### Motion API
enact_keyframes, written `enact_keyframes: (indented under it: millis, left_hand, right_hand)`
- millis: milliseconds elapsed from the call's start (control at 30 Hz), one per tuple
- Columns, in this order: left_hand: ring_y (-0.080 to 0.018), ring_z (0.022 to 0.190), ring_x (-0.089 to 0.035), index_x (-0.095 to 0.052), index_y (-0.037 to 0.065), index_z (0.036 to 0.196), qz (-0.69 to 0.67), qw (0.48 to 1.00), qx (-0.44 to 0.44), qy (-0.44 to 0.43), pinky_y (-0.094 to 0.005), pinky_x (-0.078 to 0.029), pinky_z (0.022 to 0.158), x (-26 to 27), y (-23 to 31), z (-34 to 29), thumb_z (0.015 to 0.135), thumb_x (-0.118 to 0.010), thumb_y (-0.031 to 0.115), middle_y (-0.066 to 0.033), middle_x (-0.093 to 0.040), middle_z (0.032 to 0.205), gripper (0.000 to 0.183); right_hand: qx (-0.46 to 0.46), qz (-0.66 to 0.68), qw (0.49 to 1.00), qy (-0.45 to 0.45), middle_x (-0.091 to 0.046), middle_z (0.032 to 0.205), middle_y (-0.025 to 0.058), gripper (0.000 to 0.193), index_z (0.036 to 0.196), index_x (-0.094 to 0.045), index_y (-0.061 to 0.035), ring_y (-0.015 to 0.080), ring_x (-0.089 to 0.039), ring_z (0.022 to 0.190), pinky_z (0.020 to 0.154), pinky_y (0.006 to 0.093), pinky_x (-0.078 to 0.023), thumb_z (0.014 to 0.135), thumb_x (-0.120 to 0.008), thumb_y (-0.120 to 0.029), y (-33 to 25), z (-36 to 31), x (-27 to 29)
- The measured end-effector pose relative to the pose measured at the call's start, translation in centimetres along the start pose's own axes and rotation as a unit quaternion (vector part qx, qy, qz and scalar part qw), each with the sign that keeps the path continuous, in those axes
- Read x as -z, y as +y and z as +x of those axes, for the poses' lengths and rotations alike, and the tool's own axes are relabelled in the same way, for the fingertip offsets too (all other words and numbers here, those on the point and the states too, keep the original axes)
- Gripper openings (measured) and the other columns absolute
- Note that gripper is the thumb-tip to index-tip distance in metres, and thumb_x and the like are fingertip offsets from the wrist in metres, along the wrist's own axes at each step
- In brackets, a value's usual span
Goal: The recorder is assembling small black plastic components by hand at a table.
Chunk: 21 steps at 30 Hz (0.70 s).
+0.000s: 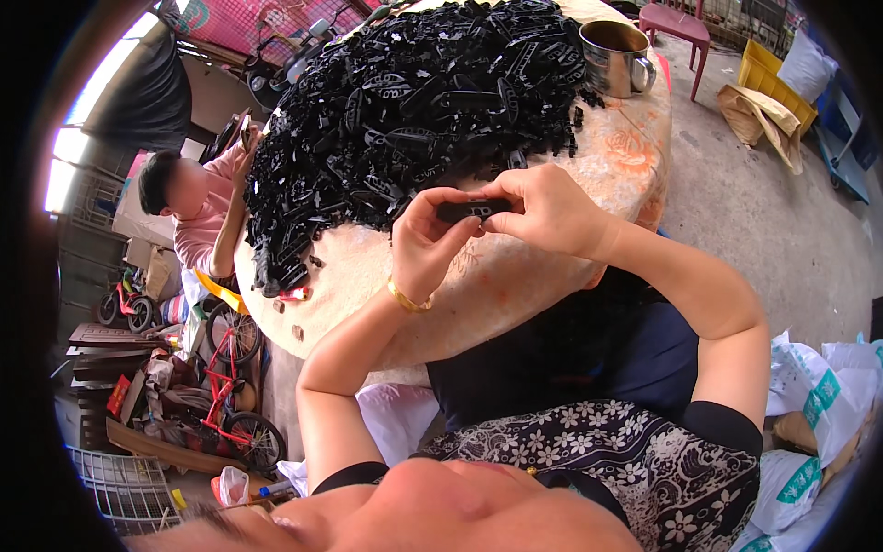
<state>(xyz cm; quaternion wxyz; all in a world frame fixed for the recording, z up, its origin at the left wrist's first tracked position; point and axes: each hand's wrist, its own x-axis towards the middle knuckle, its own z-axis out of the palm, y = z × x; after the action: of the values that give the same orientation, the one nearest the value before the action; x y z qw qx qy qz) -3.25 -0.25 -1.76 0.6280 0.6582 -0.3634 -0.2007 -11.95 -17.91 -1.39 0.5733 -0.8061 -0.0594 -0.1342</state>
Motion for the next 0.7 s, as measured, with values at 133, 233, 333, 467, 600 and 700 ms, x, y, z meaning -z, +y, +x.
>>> enact_keyframes:
  millis: [133, 233, 333, 467, 600, 700]
  left_hand:
    - [-0.0135, 0.086, -0.063, -0.051, -0.004, 0.111, 0.092, 0.996, -0.012, -0.006, -0.0238, -0.053, 0.072, 0.2, 0.2, -0.1, 0.081, -0.064, -0.004, -0.0098, -0.061, 0.106, 0.032]
    - [-0.0150, 0.090, -0.062, -0.052, -0.001, 0.114, 0.200, 0.974, -0.100, -0.046, -0.0237, -0.053, 0.071, 1.1, 1.6, 0.8, 0.079, -0.066, -0.003, -0.0082, -0.060, 0.106, 0.038]
    - [-0.0268, 0.091, -0.054, -0.064, 0.006, 0.093, 0.544, 0.808, -0.216, 0.075, -0.0355, -0.049, 0.077, 4.9, 1.8, 2.7, 0.074, -0.069, 0.006, -0.0107, -0.055, 0.097, 0.020]
    - [-0.0291, 0.094, -0.050, -0.064, 0.012, 0.095, 0.673, 0.723, -0.125, 0.094, -0.0363, -0.046, 0.081, 8.8, 1.3, 2.9, 0.066, -0.065, -0.002, -0.0109, -0.053, 0.095, 0.032]
    - [-0.0277, 0.096, -0.051, -0.061, 0.014, 0.102, 0.684, 0.715, -0.134, 0.062, -0.0368, -0.046, 0.079, 9.3, 0.5, 3.6, 0.067, -0.065, 0.000, -0.0092, -0.054, 0.097, 0.037]
    - [-0.0252, 0.095, -0.054, -0.064, 0.014, 0.096, 0.686, 0.709, -0.157, 0.036, -0.0370, -0.046, 0.077, 9.7, 0.3, 3.7, 0.070, -0.066, 0.003, -0.0052, -0.057, 0.095, 0.029]
  right_hand:
    - [0.007, -0.055, 0.998, -0.003, -0.067, 0.080, 0.0152, 0.029, 0.100, -0.066, 0.0009, 0.0168, -0.065, 0.070, 0.062, 0.0274, -0.049, 0.074, -0.070, -0.011, -0.6, -0.2, 0.2]
    - [-0.015, -0.138, 0.986, -0.093, -0.066, 0.078, 0.0148, 0.029, 0.096, -0.067, -0.0013, 0.0211, -0.065, 0.068, 0.062, 0.0308, -0.049, 0.073, -0.071, -0.019, -1.8, -0.3, 1.6]
    - [-0.008, -0.209, 0.968, -0.142, -0.066, 0.076, 0.0140, 0.032, 0.090, -0.068, -0.0026, 0.0260, -0.064, 0.068, 0.065, 0.0347, -0.049, 0.072, -0.072, -0.029, -1.4, -1.1, 1.7]
    - [0.027, -0.240, 0.964, -0.108, -0.064, 0.073, 0.0126, 0.035, 0.085, -0.069, -0.0040, 0.0309, -0.062, 0.072, 0.067, 0.0384, -0.048, 0.073, -0.071, -0.036, -1.1, -0.3, 1.9]
    - [0.029, -0.412, 0.911, 0.001, -0.062, 0.082, 0.0111, 0.029, 0.091, -0.069, -0.0080, 0.0295, -0.061, 0.082, 0.072, 0.0387, -0.049, 0.074, -0.070, -0.032, 1.3, 0.5, 4.5]
    - [-0.006, -0.453, 0.891, -0.019, -0.061, 0.086, 0.0119, 0.024, 0.088, -0.066, -0.0065, 0.0297, -0.060, 0.088, 0.075, 0.0393, -0.048, 0.074, -0.069, -0.025, 2.7, 1.1, 5.0]
